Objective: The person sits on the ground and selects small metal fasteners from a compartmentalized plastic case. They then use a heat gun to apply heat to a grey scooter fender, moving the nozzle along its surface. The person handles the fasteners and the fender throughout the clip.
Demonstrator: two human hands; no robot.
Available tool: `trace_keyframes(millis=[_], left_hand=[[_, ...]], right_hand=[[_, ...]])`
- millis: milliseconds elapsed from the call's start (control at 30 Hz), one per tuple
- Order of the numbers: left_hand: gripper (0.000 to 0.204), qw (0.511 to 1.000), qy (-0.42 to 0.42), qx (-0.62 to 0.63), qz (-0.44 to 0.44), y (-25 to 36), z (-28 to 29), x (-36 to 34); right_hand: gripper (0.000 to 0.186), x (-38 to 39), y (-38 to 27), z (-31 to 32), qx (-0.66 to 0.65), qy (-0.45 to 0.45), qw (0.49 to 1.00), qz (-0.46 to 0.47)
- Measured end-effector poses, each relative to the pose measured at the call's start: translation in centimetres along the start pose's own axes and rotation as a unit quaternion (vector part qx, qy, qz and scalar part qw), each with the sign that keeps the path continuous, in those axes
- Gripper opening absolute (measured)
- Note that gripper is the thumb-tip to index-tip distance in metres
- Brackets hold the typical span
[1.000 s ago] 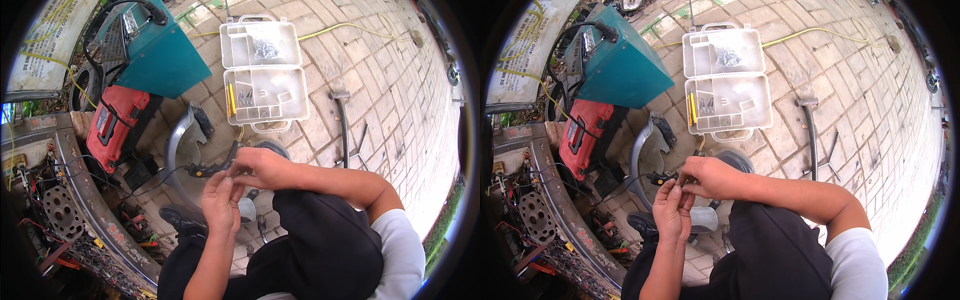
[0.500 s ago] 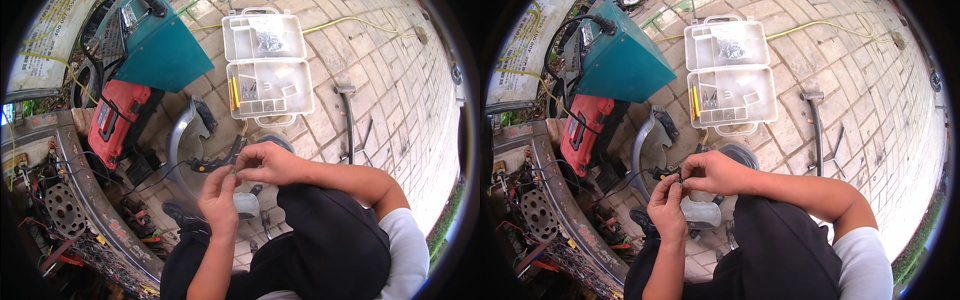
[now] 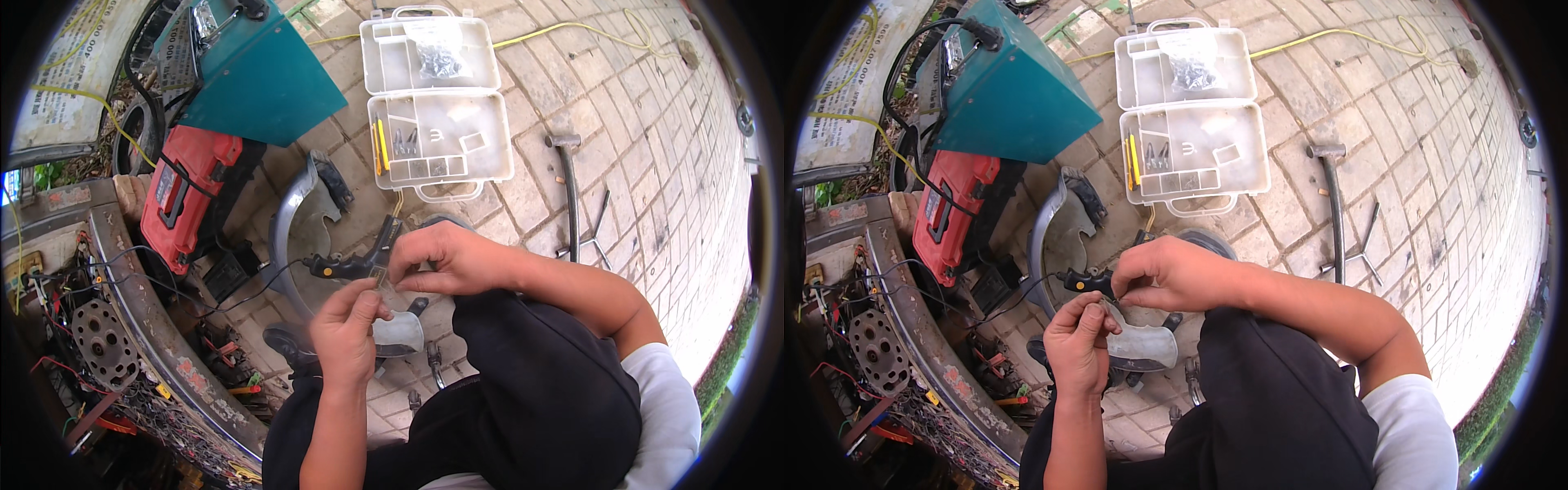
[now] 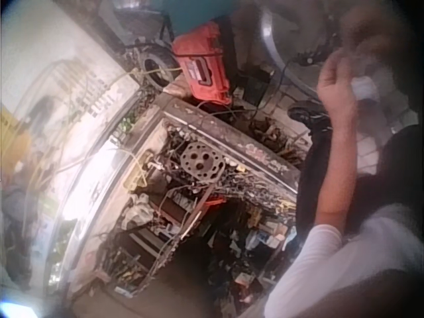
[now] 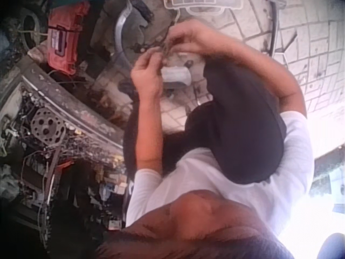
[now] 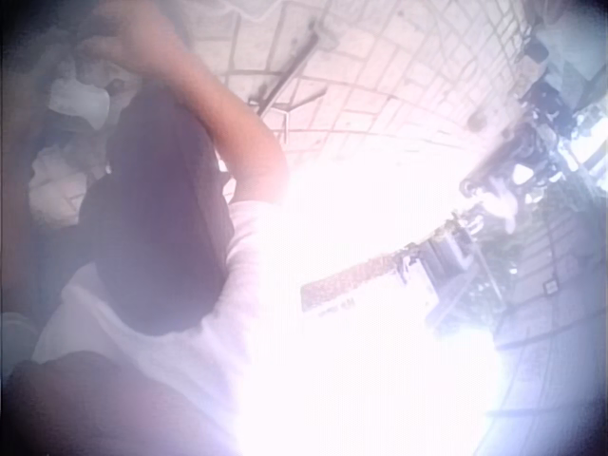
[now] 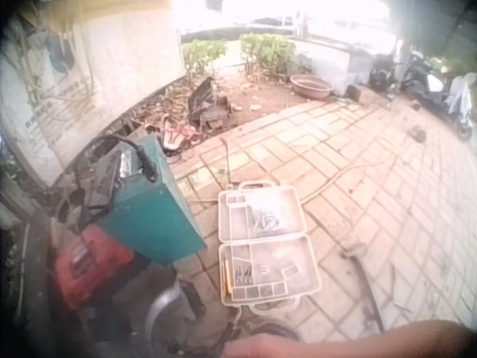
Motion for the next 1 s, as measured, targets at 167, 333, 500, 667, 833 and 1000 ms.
trace_keyframes(millis=[167, 333, 500, 667, 833, 1000], left_hand=[[0.018, 0.999, 0.034, 0.0, 0.01, 0.0, 0.1, -0.2], [0.013, 0.994, 0.068, 0.081, 0.032, -1.3, 1.2, -0.1], [0.012, 0.987, 0.065, 0.08, 0.126, -3.3, 2.1, 2.3], [0.011, 0.983, 0.025, 0.111, 0.146, -5.0, 1.2, 3.4], [0.013, 0.983, 0.018, 0.096, 0.159, -5.4, 0.2, 3.5], [0.013, 0.986, 0.015, 0.093, 0.136, -5.2, -0.1, 2.4]], right_hand=[[0.01, 0.5, -1.2, 0.5, 0.143, -0.02, 0.986, 0.083], [0.015, 3.7, 2.8, 1.4, 0.157, 0.052, 0.982, -0.094], [0.017, 8.1, 9.9, 3.4, 0.165, 0.256, 0.902, -0.307], [0.016, 8.4, 13.8, 5.9, 0.196, 0.334, 0.87, -0.305], [0.016, 5.2, 15.9, 7.6, 0.284, 0.339, 0.859, -0.256], [0.019, 4.2, 15.7, 7.8, 0.25, 0.346, 0.872, -0.239]])
Point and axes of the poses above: each hand's wrist, its own x-axis away from the middle knuckle, its own z-axis out of the back of the hand, y = z × x, the point moved 2 cm from there along -x, towards the middle knuckle, and after that the axes turned 8 degrees about -y, right-handed, at the moved point
